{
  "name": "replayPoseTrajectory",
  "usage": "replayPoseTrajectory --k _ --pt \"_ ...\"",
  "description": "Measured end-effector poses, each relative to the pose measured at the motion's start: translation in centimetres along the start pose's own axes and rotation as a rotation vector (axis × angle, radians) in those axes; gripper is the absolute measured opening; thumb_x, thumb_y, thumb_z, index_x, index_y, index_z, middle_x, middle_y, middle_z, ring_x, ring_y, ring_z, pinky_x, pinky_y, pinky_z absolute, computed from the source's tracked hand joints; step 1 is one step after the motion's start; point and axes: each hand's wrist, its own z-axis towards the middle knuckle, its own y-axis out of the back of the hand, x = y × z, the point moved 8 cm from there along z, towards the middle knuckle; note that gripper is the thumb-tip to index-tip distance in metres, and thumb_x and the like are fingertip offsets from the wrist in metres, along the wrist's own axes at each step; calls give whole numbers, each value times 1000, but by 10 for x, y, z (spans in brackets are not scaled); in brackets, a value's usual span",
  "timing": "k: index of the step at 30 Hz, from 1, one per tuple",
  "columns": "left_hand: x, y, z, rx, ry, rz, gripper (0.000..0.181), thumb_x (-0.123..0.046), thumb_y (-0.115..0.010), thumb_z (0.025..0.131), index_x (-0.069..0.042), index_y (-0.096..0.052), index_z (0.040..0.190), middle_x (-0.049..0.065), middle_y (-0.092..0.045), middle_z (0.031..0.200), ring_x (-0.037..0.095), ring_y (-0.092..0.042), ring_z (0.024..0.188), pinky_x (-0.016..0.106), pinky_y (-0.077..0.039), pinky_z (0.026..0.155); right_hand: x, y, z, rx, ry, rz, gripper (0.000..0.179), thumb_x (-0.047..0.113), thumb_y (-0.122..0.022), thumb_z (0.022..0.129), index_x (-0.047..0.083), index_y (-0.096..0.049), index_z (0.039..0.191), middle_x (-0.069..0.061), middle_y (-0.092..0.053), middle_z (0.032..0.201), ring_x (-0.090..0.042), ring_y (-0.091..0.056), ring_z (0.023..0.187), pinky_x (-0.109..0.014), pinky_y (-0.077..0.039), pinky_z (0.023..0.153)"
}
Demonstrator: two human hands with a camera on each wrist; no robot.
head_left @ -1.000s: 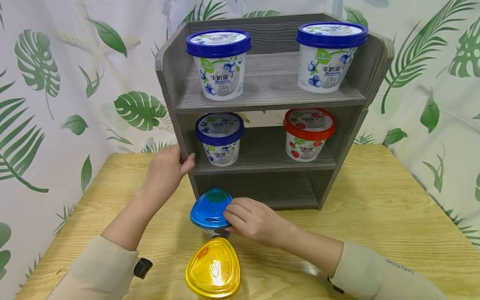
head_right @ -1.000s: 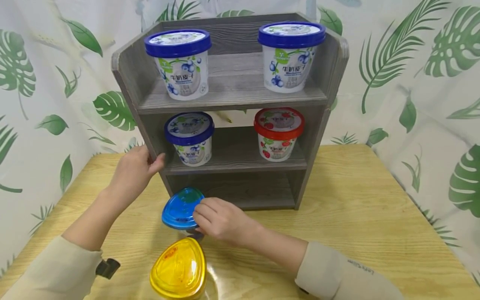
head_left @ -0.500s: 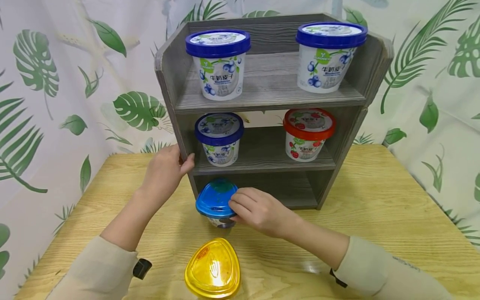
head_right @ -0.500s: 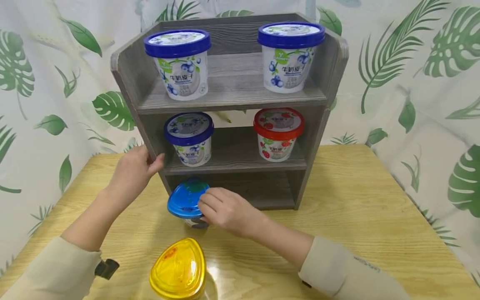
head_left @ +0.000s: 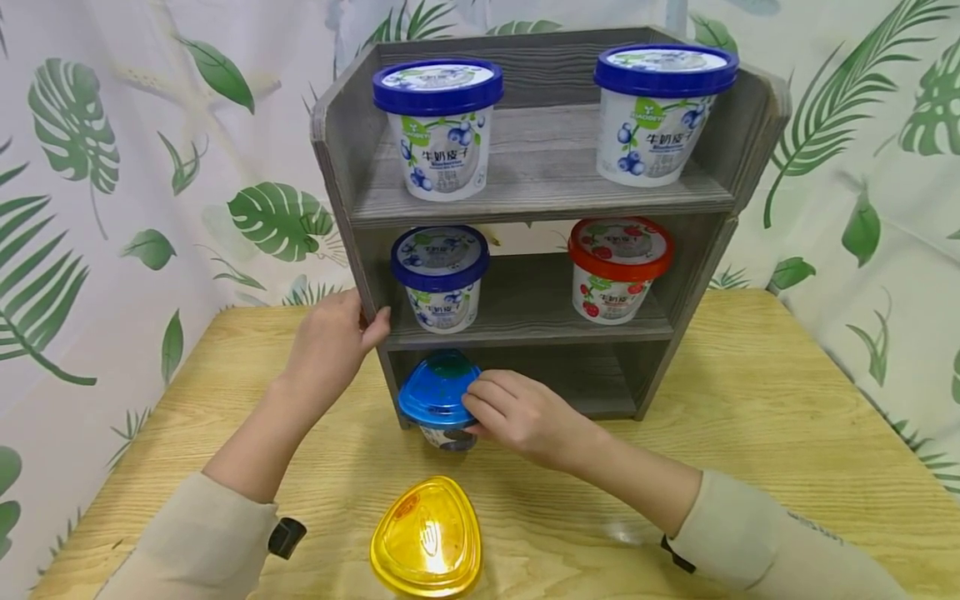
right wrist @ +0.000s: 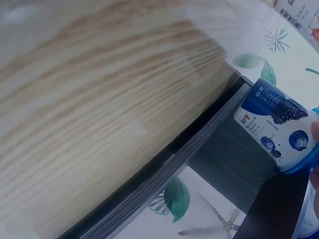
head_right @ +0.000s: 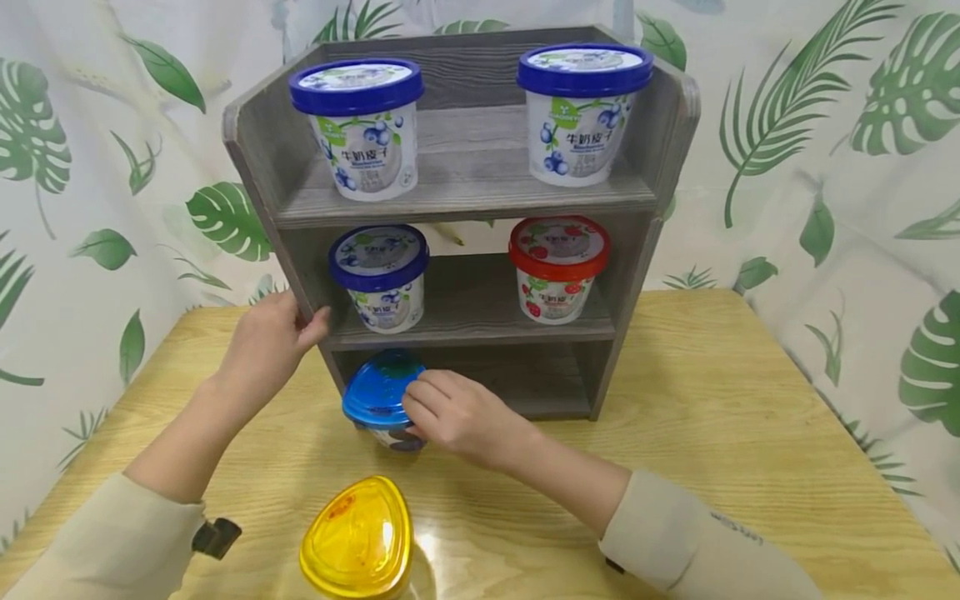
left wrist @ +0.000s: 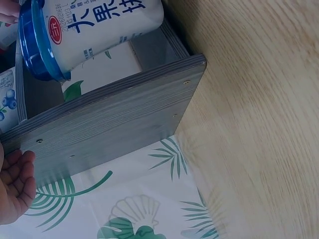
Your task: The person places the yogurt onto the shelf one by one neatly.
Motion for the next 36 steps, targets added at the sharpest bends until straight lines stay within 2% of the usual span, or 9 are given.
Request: replayPoseTrajectory --k 7,24,31,36 --pt "-1 1 0 -10 -11 2 19 -15 -62 88 4 -59 85 14 -58 66 29 -54 62 37 -46 56 -1 -4 -3 2 -12 -5 26 23 -63 91 -2 -65 97 -11 -66 94 -22 -63 89 -30 -52 86" --pt "-2 1 0 -22 -34 11 18 -14 -62 88 4 -59 84 14 -57 65 29 -53 61 37 -46 55 -6 -7 -8 -13 -42 -43 28 23 -68 87 -3 -64 97 -12 -66 94 -24 -63 88 -32 -52 85" --pt "-4 2 0 -38 -54 21 18 -13 -62 87 3 -58 81 14 -56 64 29 -53 59 37 -45 54 -9 -9 -8 -10 -50 -51 32 23 -75 81 -3 -64 97 -12 -66 94 -24 -63 88 -32 -52 84" --pt "-3 2 -1 -46 -60 28 18 -13 -62 87 3 -58 80 13 -56 63 29 -54 59 37 -45 53 -10 -9 -8 -19 -61 -57 31 23 -73 82 -2 -64 97 -12 -65 93 -24 -62 87 -31 -53 83"
